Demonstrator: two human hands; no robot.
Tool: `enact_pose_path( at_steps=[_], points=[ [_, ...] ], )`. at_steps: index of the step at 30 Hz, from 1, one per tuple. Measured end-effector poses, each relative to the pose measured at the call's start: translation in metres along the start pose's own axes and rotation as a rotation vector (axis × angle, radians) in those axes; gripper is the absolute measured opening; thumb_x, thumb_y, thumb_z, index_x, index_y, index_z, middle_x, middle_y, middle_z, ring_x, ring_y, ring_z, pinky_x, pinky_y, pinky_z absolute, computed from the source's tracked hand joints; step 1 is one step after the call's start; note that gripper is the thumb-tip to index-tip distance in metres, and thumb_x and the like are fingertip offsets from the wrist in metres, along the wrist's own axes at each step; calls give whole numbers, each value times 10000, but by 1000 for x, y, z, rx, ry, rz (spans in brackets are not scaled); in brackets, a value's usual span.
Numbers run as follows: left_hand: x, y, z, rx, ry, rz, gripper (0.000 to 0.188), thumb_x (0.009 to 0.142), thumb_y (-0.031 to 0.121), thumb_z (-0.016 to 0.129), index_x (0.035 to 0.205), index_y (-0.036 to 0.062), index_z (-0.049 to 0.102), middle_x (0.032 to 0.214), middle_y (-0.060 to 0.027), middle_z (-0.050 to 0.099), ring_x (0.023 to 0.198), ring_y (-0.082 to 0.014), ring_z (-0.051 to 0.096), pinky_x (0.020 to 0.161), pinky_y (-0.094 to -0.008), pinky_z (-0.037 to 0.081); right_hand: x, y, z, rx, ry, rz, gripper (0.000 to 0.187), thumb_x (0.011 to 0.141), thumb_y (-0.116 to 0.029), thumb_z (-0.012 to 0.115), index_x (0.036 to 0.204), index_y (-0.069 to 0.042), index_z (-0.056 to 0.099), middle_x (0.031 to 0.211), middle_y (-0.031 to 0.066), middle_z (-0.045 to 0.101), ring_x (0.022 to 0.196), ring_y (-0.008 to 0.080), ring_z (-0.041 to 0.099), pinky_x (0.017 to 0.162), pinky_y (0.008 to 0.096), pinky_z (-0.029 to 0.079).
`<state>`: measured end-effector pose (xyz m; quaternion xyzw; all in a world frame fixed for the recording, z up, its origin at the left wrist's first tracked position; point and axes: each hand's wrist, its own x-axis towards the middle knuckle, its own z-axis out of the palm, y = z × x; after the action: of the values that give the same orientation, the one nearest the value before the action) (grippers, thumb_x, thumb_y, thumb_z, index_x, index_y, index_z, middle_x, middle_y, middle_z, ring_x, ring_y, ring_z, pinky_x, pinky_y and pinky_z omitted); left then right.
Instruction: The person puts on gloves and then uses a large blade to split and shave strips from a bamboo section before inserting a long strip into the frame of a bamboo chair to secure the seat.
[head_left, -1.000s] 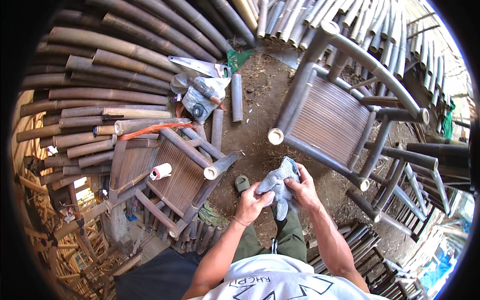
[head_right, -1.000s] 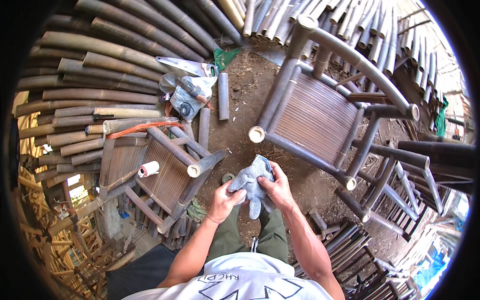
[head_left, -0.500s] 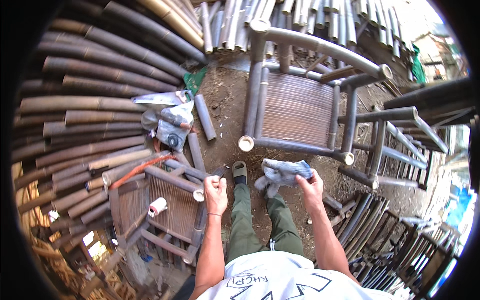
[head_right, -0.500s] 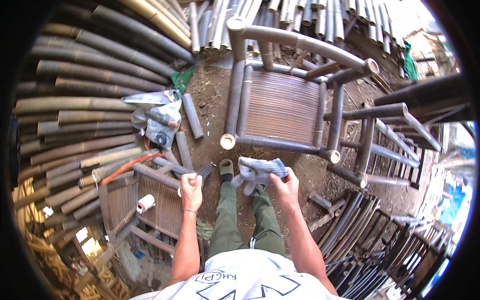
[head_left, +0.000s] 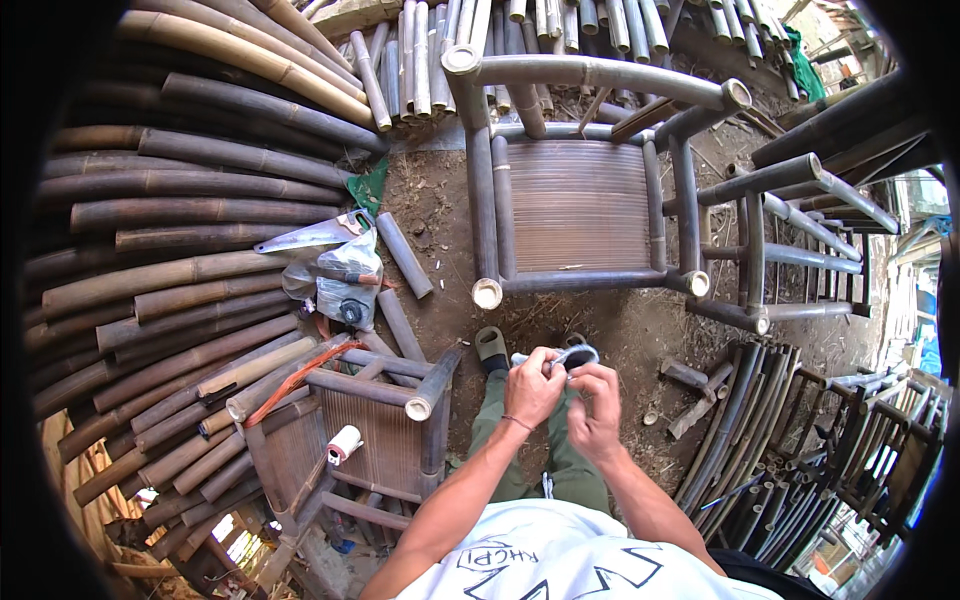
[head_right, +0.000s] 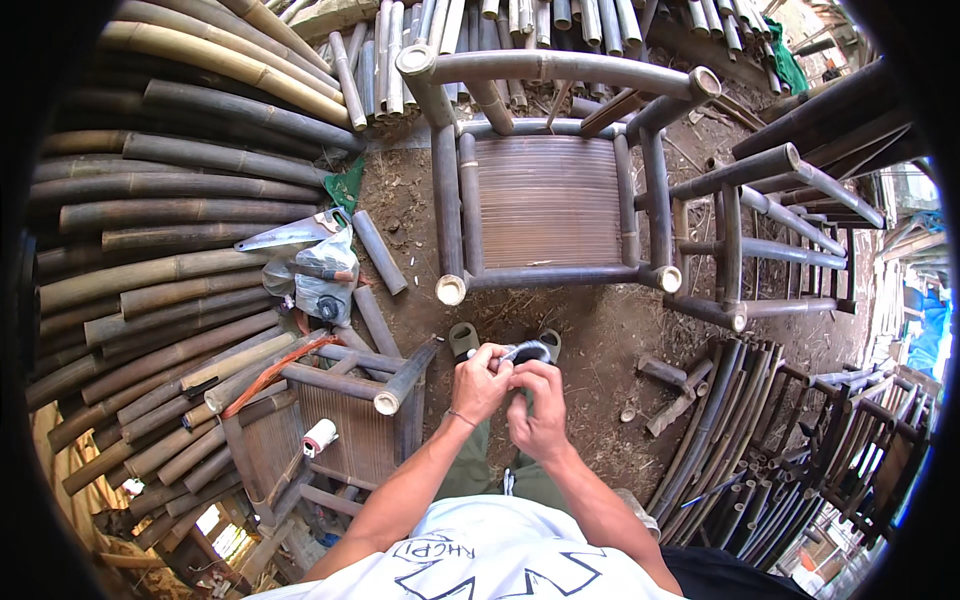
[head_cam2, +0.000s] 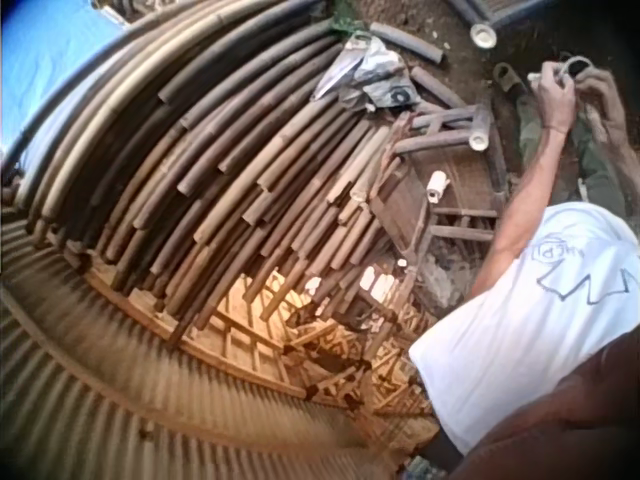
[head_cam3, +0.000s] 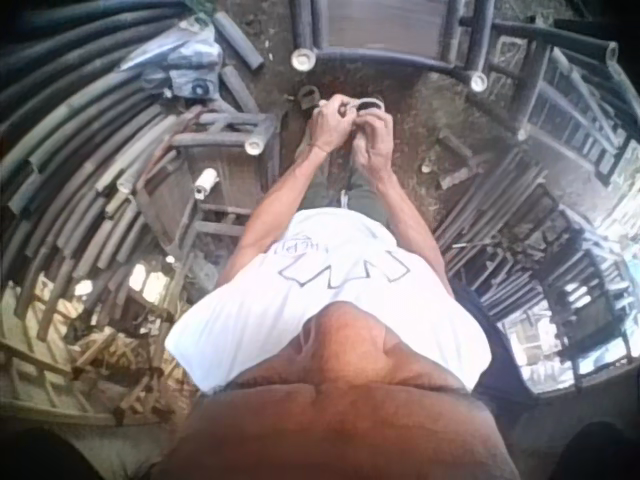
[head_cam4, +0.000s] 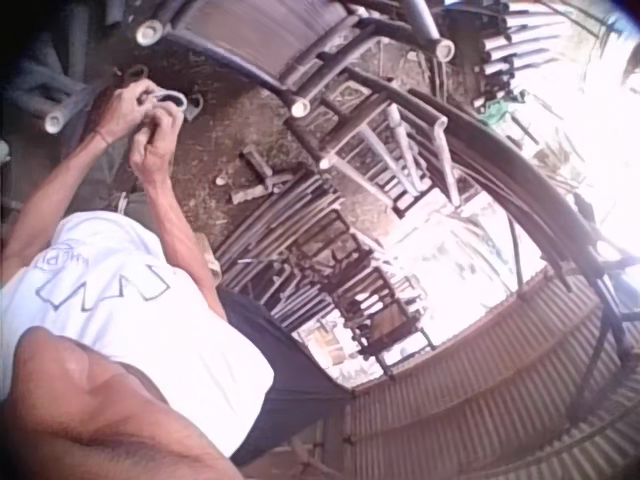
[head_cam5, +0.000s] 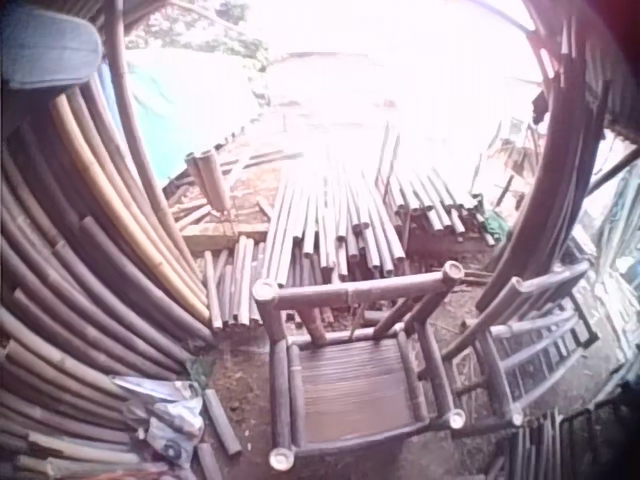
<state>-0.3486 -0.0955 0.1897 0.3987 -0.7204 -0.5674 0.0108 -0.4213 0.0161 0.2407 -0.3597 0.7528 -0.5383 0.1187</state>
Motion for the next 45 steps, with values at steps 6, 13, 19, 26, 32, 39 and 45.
enact_pose_path(
  at_steps=[6,13,19,26,32,39,45],
  points=[
    [-14,16,4,45,202,79,110,897,118,659,954,25,672,705,-138,665,612,-228,675,595,-379,535,-24,42,22,81,-35,174,242,811,156,495,994,3,543,927,179,582,821,331,617,748,419,523],
    [-21,23,30,195,26,528,58,858,44,656,914,35,668,813,-140,685,729,-342,670,701,-429,538,6,91,-11,-141,-963,354,514,900,-234,624,1393,-140,513,1379,198,575,1237,302,597,983,426,502],
    [-43,21,69,179,121,252,227,822,116,688,1004,41,575,939,-133,592,871,-345,618,766,-448,524,19,88,-15,1311,-195,719,657,1036,-272,473,1632,-190,211,1654,78,292,1468,242,373,1202,381,310],
    [-30,0,86,508,-19,267,192,848,163,666,936,73,522,931,-155,590,812,-382,672,662,-531,553,-24,122,-15,1518,188,868,547,1065,-263,442,1583,-126,329,1550,87,458,1397,270,463,1171,437,384],
    [-63,1,103,363,-333,504,144,865,129,642,912,68,520,821,-151,600,713,-360,674,607,-463,565,-51,161,-9,1577,469,838,413,1019,-372,535,1286,-63,595,1285,139,643,1185,373,619,980,617,507],
    [-87,6,124,343,-394,557,160,844,147,645,909,63,525,822,-110,607,787,-312,683,633,-438,563,-67,139,-34,1784,-213,1338,403,974,-379,603,1224,-64,625,828,-9,532,742,152,519,638,356,473],
    [-109,4,134,480,-546,495,158,860,186,647,923,82,547,843,-113,630,786,-326,697,631,-470,561,-111,158,-42,1041,-161,1910,1004,747,-865,571,1354,-66,586,866,130,674,662,285,629,684,438,543]
  ],
)
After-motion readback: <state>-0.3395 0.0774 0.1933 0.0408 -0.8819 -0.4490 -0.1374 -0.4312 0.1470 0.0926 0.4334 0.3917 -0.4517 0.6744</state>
